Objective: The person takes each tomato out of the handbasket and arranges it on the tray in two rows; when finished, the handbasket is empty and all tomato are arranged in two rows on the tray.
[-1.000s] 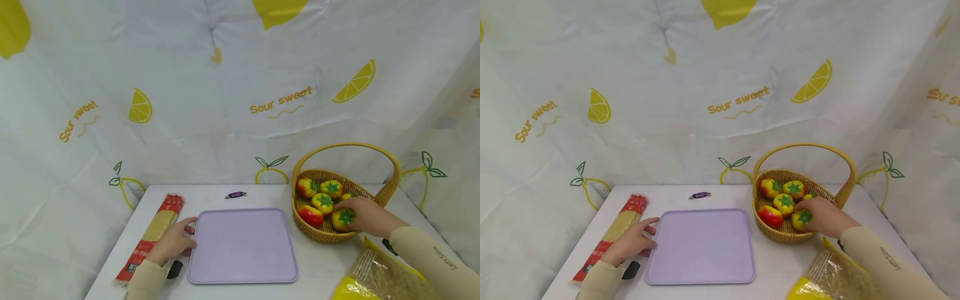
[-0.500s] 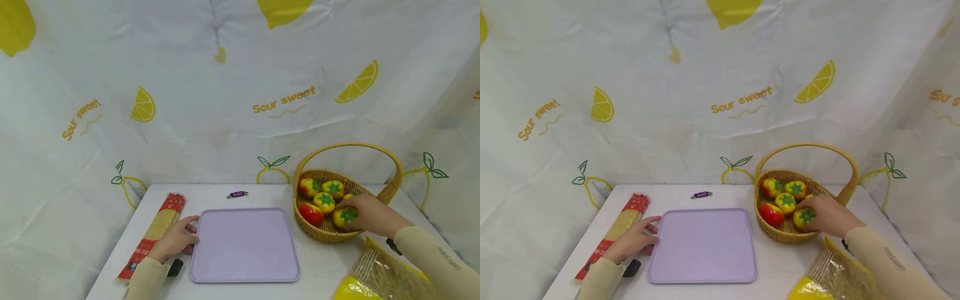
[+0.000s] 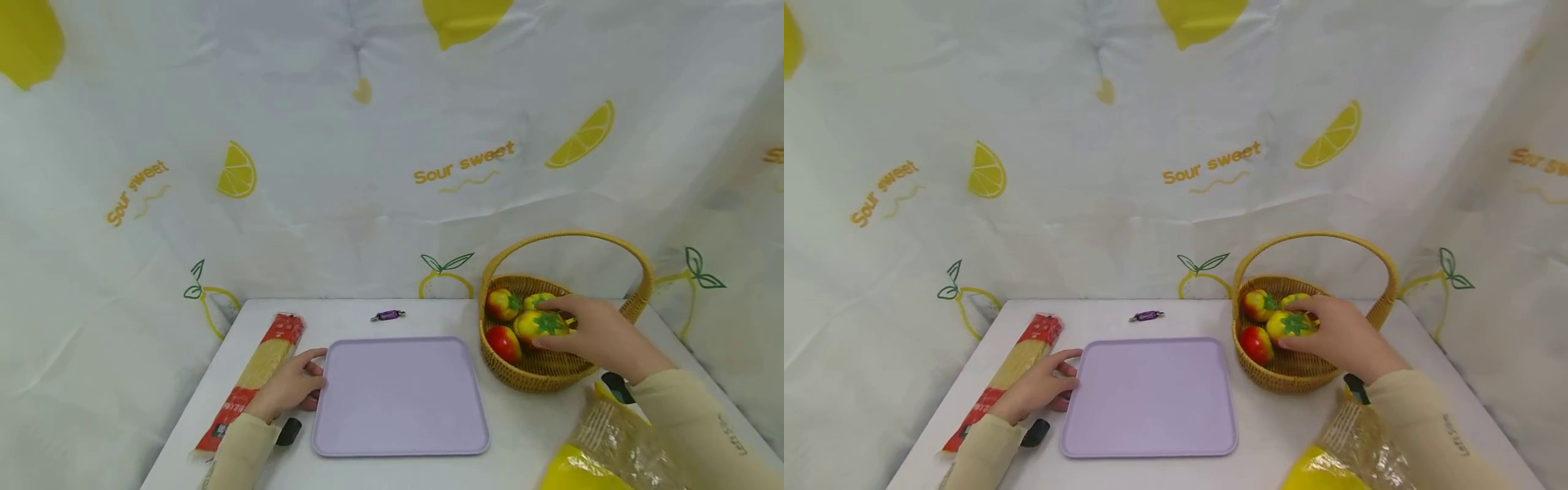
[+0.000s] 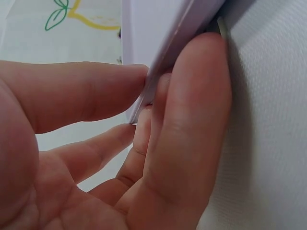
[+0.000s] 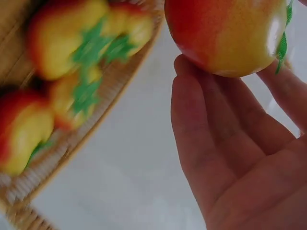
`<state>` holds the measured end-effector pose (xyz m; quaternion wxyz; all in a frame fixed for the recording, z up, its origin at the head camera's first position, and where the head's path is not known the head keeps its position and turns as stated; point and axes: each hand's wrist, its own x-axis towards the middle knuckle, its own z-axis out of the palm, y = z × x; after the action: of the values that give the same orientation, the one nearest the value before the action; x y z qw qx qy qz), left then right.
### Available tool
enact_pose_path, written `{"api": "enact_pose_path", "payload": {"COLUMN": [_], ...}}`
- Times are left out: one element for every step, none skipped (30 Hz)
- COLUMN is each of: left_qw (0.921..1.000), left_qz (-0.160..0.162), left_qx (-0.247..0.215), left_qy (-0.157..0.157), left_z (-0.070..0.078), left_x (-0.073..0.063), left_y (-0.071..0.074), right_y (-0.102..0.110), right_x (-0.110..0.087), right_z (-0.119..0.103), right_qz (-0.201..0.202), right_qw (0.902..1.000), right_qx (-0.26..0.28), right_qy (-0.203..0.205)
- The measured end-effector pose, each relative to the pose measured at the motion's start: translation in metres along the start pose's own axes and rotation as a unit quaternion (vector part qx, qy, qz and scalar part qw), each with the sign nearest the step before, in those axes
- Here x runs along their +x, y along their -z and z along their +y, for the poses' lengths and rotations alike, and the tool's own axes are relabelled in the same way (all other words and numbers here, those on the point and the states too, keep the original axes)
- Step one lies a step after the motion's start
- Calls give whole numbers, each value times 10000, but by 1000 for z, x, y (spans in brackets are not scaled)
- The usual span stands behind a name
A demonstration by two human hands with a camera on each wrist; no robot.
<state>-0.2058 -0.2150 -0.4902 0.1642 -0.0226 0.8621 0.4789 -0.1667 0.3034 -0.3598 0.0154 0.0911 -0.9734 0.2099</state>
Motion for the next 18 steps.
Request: {"api": "enact_pose_path", "payload": {"left_qw": [10000,9999,9999,9998,9998,9998,9998,9997,9997,9996,9995,9994,9992,9991,9991,9990,9990,9990], "left_qz": [-3,-11,-19,-35,-42,-43,-47,-56,-57,-61,-68,-80,-87,-89,-81,-78,-70,-62], "left_qx": [-43,-88,-122,-151,-173,-179,-188,-202,-215,-238,-264,-291,-321,-347,-345,-341,-329,-320], "left_qy": [-29,-63,-92,-111,-111,-111,-109,-119,-128,-140,-161,-185,-202,-223,-252,-283,-301,-318], "left_z": [-1,-1,-1,-2,-2,-3,-3,-3,-4,-4,-4,-4,-4,-5,-5,-5,-5,-5], "left_x": [-1,-1,-2,-1,-1,0,0,1,1,2,3,4,5,6,7,8,8,9], "left_y": [1,1,2,2,2,3,3,3,3,4,4,4,4,3,3,3,3,2], "right_y": [-3,-7,-11,-17,-23,-29,-36,-43,-51,-59,-67,-75,-83,-91,-98,-106,-113,-119], "right_x": [4,9,14,19,24,30,35,40,44,49,53,57,61,64,67,70,72,74], "right_z": [-10,-20,-30,-40,-49,-57,-66,-74,-82,-89,-97,-104,-111,-117,-124,-129,-134,-138], "right_qz": [53,104,156,188,204,223,238,212,160,96,48,10,-53,-108,-145,-161,-161,-166], "right_qw": [9999,9997,9994,9989,9985,9980,9971,9963,9955,9942,9929,9913,9894,9882,9871,9860,9854,9848], "right_qx": [93,179,265,380,456,532,645,759,874,1011,1129,1262,1408,1501,1573,1642,1684,1722], "right_qy": [49,116,167,196,226,271,317,336,326,346,359,362,341,298,261,235,198,153]}}
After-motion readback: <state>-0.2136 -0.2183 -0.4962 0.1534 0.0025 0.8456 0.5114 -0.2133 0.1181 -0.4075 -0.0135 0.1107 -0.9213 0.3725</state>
